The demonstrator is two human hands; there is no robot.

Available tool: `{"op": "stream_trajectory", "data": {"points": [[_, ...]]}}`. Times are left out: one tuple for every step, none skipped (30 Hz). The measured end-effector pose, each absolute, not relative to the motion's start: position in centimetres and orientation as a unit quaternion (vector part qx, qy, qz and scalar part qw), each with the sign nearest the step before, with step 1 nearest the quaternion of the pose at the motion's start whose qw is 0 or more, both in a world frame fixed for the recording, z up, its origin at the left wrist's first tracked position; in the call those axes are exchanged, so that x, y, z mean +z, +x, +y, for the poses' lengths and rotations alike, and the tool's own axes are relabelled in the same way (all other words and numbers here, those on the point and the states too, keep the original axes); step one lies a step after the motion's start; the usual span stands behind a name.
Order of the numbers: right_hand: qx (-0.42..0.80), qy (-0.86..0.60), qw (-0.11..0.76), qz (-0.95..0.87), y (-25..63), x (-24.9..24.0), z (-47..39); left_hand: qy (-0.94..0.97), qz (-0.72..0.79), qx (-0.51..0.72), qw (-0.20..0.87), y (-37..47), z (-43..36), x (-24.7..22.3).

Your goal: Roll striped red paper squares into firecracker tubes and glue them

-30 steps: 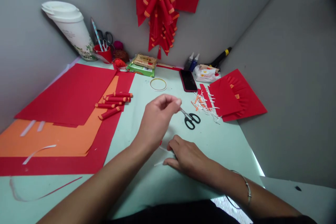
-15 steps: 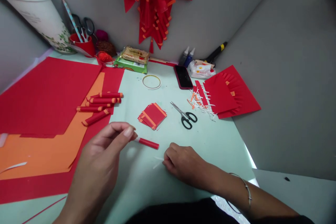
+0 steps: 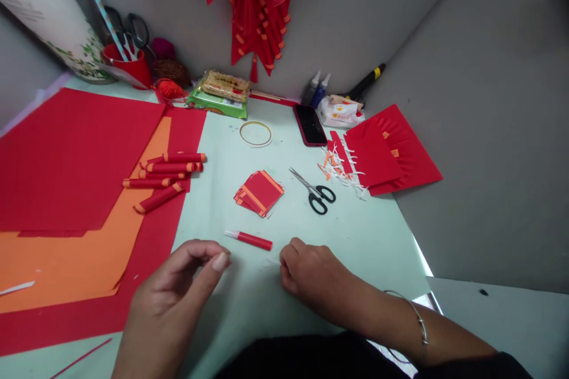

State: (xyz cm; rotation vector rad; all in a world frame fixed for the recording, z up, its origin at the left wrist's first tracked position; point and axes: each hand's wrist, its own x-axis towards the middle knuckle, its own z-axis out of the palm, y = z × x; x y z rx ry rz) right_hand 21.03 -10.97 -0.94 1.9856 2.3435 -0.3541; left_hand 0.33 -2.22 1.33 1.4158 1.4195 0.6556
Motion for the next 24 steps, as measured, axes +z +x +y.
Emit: {"op": "stream_trajectory", "data": {"points": [[-0.115,0.643,0.029,0.757,20.9,-0.9,-10.8,0.584,0.579,0.26,0.506,0.3,-2.2,1.3],[-0.118,0.644,0.031,0.755,20.9,-0.8,-10.7,0.584,0.575,0.253,0.515,0.3,-2.1,1.3],[-0.122,0.646,0.032,0.752,20.8,-0.8,-10.6,0.582,0.575,0.249,0.518,0.2,-2.0,1.2],[-0.128,0.651,0.032,0.747,20.7,-0.7,-10.6,0.581,0.576,0.247,0.519,0.2,-2.0,1.1],[-0.135,0.658,0.032,0.74,20.7,-0.6,-10.5,0.579,0.578,0.248,0.52,0.1,-1.9,0.9],[-0.144,0.666,0.033,0.732,20.7,-0.6,-10.6,0.576,0.58,0.245,0.521,0.1,-1.8,0.8],[-0.152,0.675,0.031,0.722,20.6,-0.6,-10.6,0.576,0.581,0.243,0.52,0.0,-1.7,0.7],[-0.159,0.686,0.029,0.71,20.6,-0.6,-10.7,0.576,0.582,0.24,0.522,0.0,-1.7,0.7],[-0.161,0.698,0.024,0.697,20.7,-0.6,-10.9,0.579,0.577,0.235,0.525,-0.1,-1.7,0.6],[-0.161,0.71,0.016,0.686,20.7,-0.7,-11.0,0.579,0.577,0.237,0.524,-0.1,-1.7,0.6],[-0.159,0.72,0.01,0.675,20.7,-0.8,-11.1,0.581,0.572,0.235,0.529,-0.1,-1.7,0.5],[-0.155,0.727,0.008,0.668,20.8,-1.0,-11.2,0.583,0.569,0.24,0.527,-0.1,-1.8,0.5],[-0.149,0.73,0.008,0.666,20.8,-1.1,-11.2,0.585,0.566,0.244,0.527,0.0,-1.8,0.5],[-0.143,0.728,0.011,0.67,20.9,-1.3,-11.3,0.588,0.562,0.246,0.527,0.0,-1.9,0.5],[-0.138,0.723,0.015,0.677,20.9,-1.4,-11.3,0.59,0.56,0.244,0.529,0.1,-1.9,0.4],[-0.134,0.715,0.019,0.686,20.9,-1.5,-11.3,0.592,0.558,0.242,0.529,0.1,-1.9,0.4],[-0.131,0.708,0.021,0.694,20.8,-1.6,-11.3,0.594,0.557,0.241,0.529,0.1,-2.0,0.3],[-0.131,0.701,0.022,0.701,20.7,-1.7,-11.3,0.592,0.557,0.244,0.528,0.0,-2.0,0.3],[-0.134,0.696,0.022,0.705,20.6,-1.7,-11.3,0.593,0.558,0.246,0.526,-0.1,-1.9,0.2],[-0.137,0.693,0.023,0.708,20.5,-1.7,-11.3,0.594,0.559,0.245,0.524,-0.2,-1.9,0.1],[-0.139,0.69,0.024,0.71,20.5,-1.6,-11.3,0.597,0.56,0.245,0.519,-0.3,-1.9,0.0],[-0.14,0.689,0.021,0.71,20.6,-1.5,-11.2,0.601,0.561,0.242,0.515,-0.4,-1.9,-0.1],[-0.137,0.695,0.013,0.706,20.9,-1.3,-11.0,0.605,0.563,0.239,0.51,-0.5,-1.9,-0.2],[-0.13,0.706,0.0,0.696,21.5,-1.0,-10.5,0.607,0.567,0.244,0.5,-0.5,-1.9,-0.4]]}}
